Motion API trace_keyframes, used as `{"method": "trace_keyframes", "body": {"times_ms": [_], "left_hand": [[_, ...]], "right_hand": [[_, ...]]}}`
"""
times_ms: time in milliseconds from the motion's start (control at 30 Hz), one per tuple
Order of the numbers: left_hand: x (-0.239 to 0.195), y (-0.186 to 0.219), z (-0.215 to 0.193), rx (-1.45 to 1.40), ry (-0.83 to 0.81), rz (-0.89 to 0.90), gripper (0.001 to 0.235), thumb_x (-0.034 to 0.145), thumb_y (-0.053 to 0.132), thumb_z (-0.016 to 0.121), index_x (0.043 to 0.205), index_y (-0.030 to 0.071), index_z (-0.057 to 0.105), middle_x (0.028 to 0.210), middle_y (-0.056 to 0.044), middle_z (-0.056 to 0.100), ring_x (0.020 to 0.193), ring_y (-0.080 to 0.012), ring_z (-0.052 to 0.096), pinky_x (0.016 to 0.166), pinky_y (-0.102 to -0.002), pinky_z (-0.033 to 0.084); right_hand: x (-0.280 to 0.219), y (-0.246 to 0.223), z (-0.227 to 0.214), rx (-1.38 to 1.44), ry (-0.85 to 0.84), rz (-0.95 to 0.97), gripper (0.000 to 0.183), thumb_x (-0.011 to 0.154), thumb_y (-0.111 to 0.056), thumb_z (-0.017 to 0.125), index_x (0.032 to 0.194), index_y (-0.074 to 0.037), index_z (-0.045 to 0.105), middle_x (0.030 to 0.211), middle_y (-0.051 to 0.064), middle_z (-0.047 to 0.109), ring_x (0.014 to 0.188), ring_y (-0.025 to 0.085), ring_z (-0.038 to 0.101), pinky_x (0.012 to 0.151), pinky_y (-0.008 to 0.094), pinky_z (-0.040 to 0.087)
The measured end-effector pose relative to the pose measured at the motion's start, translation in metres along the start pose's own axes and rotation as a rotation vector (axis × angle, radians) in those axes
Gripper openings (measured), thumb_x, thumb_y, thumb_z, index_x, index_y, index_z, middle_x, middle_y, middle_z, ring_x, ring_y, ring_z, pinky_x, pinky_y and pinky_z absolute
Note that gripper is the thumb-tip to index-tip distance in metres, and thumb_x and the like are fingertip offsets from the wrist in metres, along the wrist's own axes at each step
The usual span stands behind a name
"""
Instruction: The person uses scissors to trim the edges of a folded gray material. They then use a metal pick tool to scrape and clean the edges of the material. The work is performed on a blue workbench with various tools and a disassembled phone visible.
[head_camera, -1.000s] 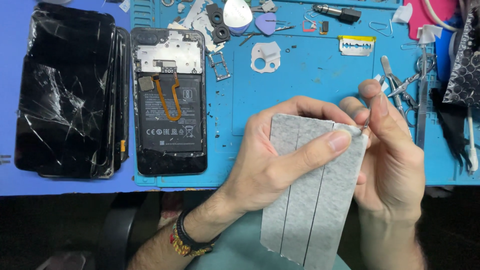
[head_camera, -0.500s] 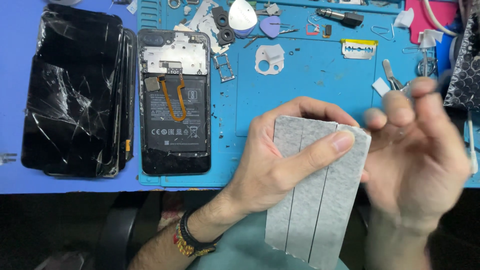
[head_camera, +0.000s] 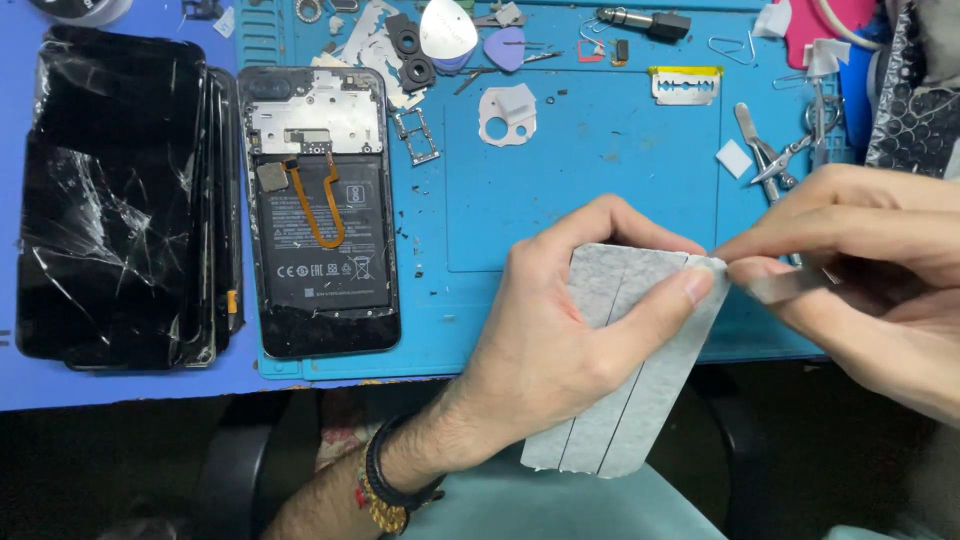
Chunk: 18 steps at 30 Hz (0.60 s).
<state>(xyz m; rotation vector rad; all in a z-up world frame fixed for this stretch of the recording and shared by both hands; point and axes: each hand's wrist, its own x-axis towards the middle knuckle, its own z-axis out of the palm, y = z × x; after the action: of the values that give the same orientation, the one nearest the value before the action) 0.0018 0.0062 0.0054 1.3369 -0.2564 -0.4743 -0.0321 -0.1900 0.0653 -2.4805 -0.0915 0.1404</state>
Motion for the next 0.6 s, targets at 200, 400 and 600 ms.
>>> {"method": "trace_keyframes", "body": {"times_ms": [200,400,600], "left_hand": [[0.001,-0.005,0.002,0.068,-0.07,0.022,0.009,0.09,0.02,0.075,0.095,0.014,0.07,0.094,0.004,0.076,0.086,-0.009,0.069,0.083,-0.024,0.051],[0.002,-0.003,-0.001,0.021,-0.129,-0.013,0.01,0.091,0.021,0.074,0.096,0.014,0.069,0.099,0.002,0.078,0.095,-0.0097,0.072,0.092,-0.025,0.053],[0.002,-0.004,-0.001,0.04,-0.119,0.009,0.009,0.091,0.02,0.075,0.096,0.015,0.069,0.1,0.002,0.078,0.097,-0.0103,0.073,0.095,-0.025,0.052]], "right_hand": [[0.013,0.01,-0.012,-0.023,-0.166,-0.125,0.013,0.086,-0.009,0.07,0.088,-0.01,0.083,0.066,0.001,0.07,0.052,0.011,0.063,0.047,0.022,0.047],[0.015,0.038,-0.022,-0.002,-0.338,-0.039,0.019,0.083,-0.022,0.077,0.094,-0.02,0.092,0.067,-0.001,0.062,0.054,0.012,0.056,0.039,0.026,0.04],[0.029,0.015,-0.024,-0.077,-0.287,-0.157,0.013,0.083,-0.023,0.076,0.078,-0.022,0.089,0.054,-0.005,0.06,0.044,0.012,0.042,0.036,0.025,0.03]]}}
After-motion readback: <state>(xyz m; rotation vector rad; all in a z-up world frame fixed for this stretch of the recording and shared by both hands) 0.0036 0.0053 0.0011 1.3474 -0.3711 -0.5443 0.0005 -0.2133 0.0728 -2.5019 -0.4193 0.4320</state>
